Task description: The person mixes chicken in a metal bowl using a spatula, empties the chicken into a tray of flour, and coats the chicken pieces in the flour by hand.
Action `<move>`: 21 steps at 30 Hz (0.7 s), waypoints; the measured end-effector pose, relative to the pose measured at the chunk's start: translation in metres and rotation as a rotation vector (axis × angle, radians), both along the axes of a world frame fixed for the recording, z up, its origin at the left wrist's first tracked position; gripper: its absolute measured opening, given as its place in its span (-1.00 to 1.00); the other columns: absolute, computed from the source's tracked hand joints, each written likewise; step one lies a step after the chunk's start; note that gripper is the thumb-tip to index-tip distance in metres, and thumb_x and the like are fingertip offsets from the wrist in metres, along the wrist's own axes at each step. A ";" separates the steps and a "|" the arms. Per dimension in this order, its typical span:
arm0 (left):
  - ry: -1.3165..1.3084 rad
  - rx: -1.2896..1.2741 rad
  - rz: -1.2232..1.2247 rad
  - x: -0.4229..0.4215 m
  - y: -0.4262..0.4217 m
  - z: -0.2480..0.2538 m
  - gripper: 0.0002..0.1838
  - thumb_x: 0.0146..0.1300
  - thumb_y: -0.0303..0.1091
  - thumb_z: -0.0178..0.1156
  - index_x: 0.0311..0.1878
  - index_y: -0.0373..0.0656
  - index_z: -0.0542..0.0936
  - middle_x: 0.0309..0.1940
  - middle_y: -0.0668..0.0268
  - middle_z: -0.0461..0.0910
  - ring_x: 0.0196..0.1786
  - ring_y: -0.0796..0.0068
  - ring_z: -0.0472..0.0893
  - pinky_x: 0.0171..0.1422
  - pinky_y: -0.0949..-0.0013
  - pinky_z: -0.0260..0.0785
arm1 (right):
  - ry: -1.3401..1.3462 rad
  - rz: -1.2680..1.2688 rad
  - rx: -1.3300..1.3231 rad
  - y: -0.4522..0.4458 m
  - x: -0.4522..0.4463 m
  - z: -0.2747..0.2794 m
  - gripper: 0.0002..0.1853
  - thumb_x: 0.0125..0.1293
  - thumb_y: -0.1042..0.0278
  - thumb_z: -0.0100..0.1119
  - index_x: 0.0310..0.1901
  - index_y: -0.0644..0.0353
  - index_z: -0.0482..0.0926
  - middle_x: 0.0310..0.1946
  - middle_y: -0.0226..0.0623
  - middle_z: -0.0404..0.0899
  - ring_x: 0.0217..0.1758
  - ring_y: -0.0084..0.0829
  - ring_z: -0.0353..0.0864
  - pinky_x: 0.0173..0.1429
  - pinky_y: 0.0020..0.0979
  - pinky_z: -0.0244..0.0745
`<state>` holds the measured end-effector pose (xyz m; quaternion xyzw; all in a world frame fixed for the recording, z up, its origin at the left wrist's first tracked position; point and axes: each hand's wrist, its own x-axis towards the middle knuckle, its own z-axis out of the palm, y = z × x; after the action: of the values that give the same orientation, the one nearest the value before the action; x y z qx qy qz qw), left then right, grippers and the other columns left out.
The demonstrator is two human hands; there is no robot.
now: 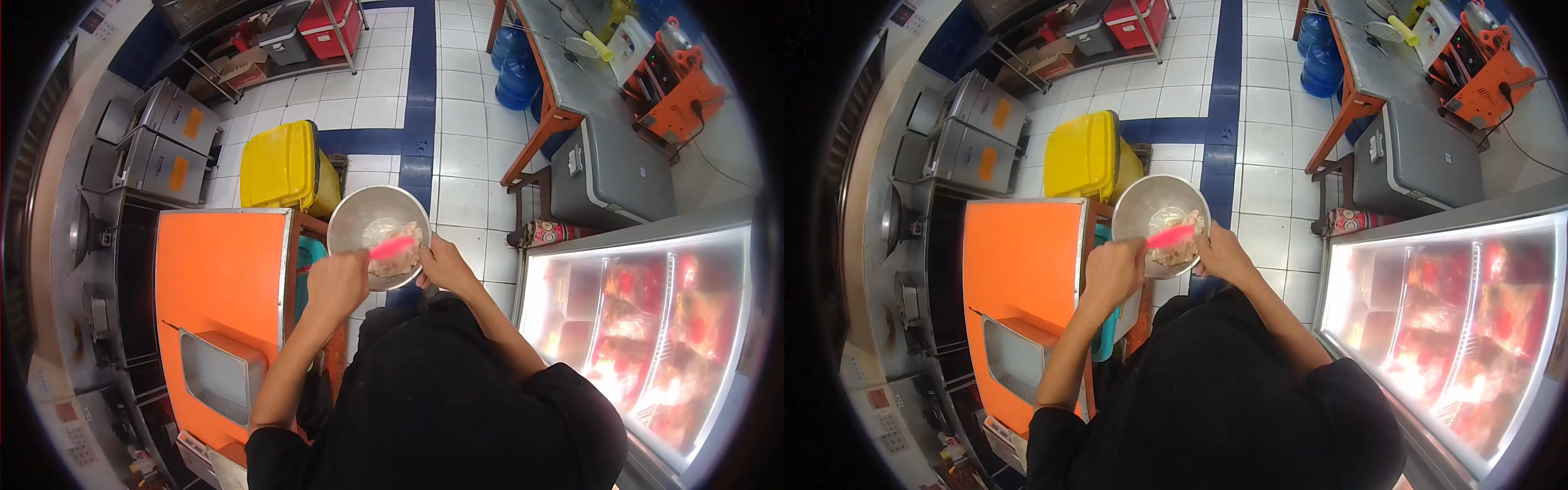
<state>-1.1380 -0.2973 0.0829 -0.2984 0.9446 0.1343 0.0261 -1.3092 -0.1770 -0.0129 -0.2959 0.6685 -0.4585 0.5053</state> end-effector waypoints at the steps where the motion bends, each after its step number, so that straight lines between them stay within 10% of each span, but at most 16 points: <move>1: 0.002 -0.001 -0.002 0.003 0.004 -0.003 -0.87 0.21 -0.38 0.17 -0.35 -0.21 0.65 -0.49 -0.07 0.66 -0.36 -0.11 0.72 -0.30 -0.03 0.58 | 0.002 -0.002 -0.001 0.002 -0.002 0.004 -0.60 0.43 0.41 -0.17 0.16 0.58 0.33 -0.44 0.07 0.65 -0.55 -0.25 0.73 -0.45 -0.28 0.70; 12: -0.021 -0.380 0.144 -0.004 -0.022 -0.051 -0.86 0.21 -0.42 0.16 -0.17 -0.17 0.54 -0.35 0.16 0.69 -0.43 0.09 0.74 -0.44 0.10 0.58 | 0.096 0.107 -0.028 0.012 0.002 0.022 -0.57 0.40 0.42 -0.17 0.19 0.59 0.30 -0.51 0.08 0.65 -0.56 -0.21 0.73 -0.41 -0.25 0.72; 21: -0.104 -0.123 -0.182 0.014 0.005 -0.023 -0.87 0.21 -0.40 0.16 -0.19 -0.17 0.57 -0.37 0.15 0.68 -0.41 0.06 0.73 -0.40 0.06 0.58 | 0.095 0.061 0.056 0.015 -0.010 0.009 -0.62 0.41 0.40 -0.18 0.09 0.58 0.36 -0.52 0.06 0.65 -0.57 -0.21 0.72 -0.42 -0.26 0.71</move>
<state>-1.1244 -0.2921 0.0594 -0.2192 0.9716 0.0575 0.0687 -1.3189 -0.1618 -0.0035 -0.3234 0.6951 -0.4093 0.4946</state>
